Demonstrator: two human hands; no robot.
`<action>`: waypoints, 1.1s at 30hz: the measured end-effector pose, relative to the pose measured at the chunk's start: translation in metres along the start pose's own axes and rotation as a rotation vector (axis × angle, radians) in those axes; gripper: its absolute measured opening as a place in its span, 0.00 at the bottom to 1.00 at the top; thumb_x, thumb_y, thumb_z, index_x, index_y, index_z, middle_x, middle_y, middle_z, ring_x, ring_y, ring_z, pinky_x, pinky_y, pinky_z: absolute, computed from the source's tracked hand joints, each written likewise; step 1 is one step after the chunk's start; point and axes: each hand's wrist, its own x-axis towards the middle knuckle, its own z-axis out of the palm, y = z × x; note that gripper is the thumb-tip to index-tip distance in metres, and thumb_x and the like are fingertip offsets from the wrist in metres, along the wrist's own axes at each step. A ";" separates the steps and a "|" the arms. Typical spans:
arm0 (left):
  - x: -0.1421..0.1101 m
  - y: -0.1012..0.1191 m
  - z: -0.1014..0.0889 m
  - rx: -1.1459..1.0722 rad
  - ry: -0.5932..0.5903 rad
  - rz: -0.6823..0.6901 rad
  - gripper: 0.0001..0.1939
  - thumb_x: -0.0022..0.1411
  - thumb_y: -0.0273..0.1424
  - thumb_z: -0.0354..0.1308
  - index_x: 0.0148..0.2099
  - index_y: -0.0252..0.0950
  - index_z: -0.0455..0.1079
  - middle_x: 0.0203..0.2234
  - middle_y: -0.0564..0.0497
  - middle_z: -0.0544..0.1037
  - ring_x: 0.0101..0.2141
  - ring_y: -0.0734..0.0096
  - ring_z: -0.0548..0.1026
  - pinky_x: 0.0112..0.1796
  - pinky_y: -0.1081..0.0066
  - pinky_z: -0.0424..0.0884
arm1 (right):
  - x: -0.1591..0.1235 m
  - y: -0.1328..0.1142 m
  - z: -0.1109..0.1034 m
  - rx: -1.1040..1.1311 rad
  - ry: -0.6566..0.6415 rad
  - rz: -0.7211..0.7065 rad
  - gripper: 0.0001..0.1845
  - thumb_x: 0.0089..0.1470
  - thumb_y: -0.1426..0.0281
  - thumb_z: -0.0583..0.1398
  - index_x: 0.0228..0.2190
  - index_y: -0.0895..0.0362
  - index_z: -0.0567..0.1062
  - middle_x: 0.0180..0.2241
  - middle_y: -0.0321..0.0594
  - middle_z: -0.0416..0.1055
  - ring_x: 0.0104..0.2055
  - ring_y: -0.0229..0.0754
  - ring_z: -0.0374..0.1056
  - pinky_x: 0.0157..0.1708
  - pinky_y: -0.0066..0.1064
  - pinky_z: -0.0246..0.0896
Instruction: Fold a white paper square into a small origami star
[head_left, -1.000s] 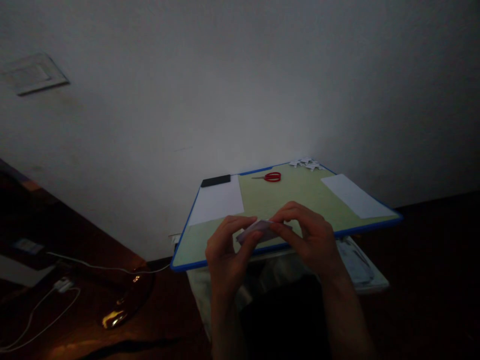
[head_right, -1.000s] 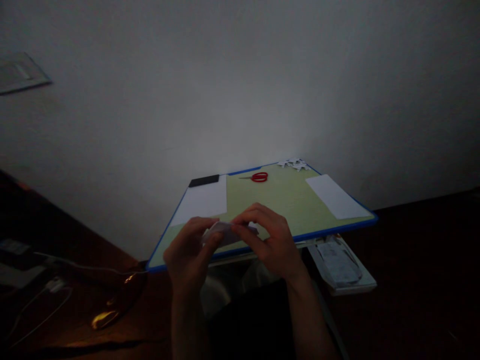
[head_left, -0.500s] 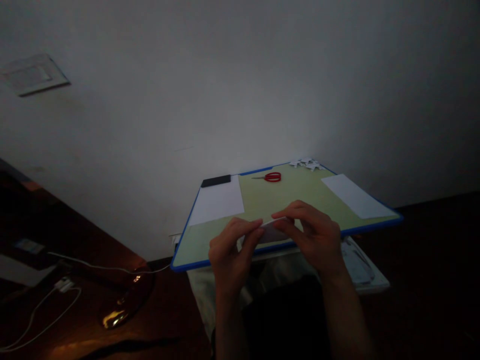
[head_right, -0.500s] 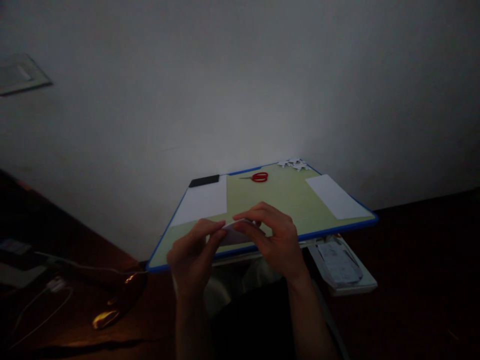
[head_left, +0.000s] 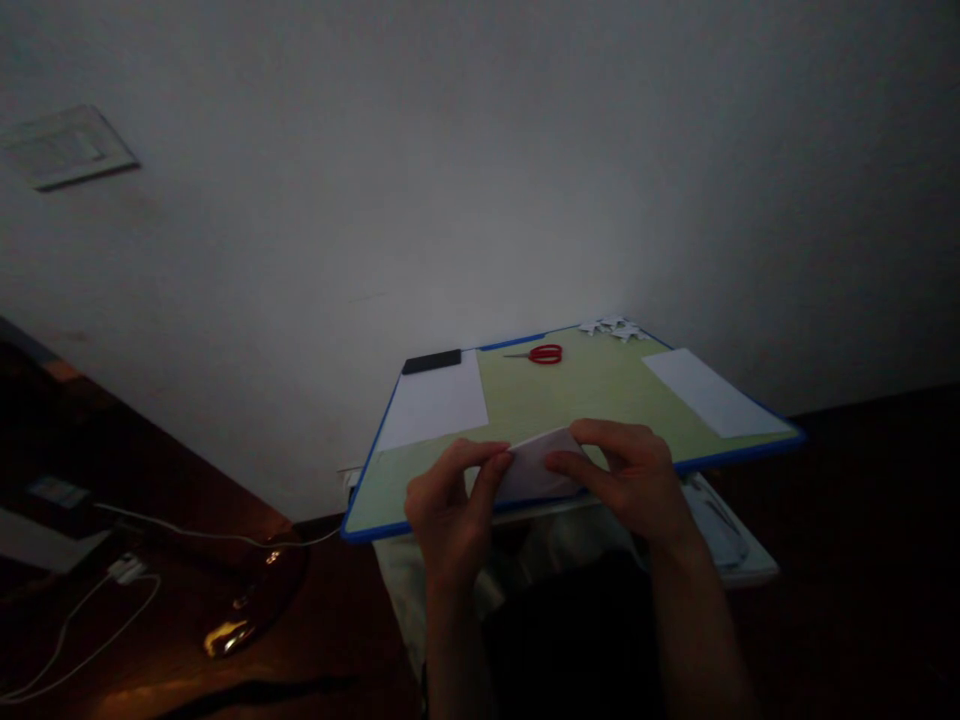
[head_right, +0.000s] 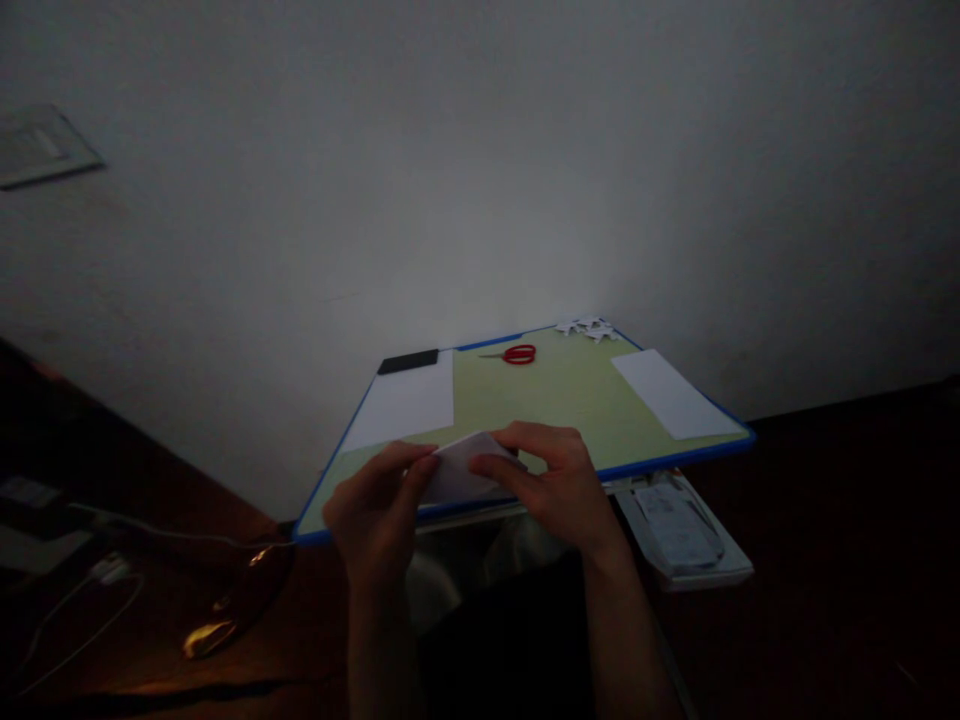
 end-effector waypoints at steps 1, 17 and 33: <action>-0.001 -0.003 -0.001 -0.002 -0.003 -0.011 0.02 0.63 0.28 0.70 0.36 0.39 0.83 0.26 0.53 0.84 0.27 0.70 0.80 0.29 0.73 0.75 | 0.000 0.000 0.000 -0.007 -0.003 0.005 0.08 0.59 0.64 0.71 0.29 0.52 0.82 0.24 0.32 0.78 0.26 0.38 0.71 0.28 0.29 0.66; -0.003 -0.007 -0.002 -0.142 -0.077 -0.304 0.08 0.61 0.34 0.73 0.43 0.40 0.83 0.27 0.52 0.83 0.27 0.72 0.80 0.27 0.76 0.74 | -0.004 0.013 -0.003 0.197 -0.034 0.151 0.18 0.60 0.66 0.70 0.52 0.47 0.82 0.34 0.35 0.80 0.35 0.41 0.75 0.38 0.32 0.73; 0.001 -0.008 -0.004 -0.204 -0.216 -0.423 0.09 0.62 0.35 0.71 0.38 0.36 0.77 0.30 0.51 0.83 0.31 0.71 0.79 0.31 0.76 0.73 | 0.000 0.012 -0.008 0.053 -0.221 0.195 0.26 0.60 0.62 0.69 0.60 0.44 0.78 0.57 0.39 0.80 0.56 0.52 0.77 0.58 0.45 0.71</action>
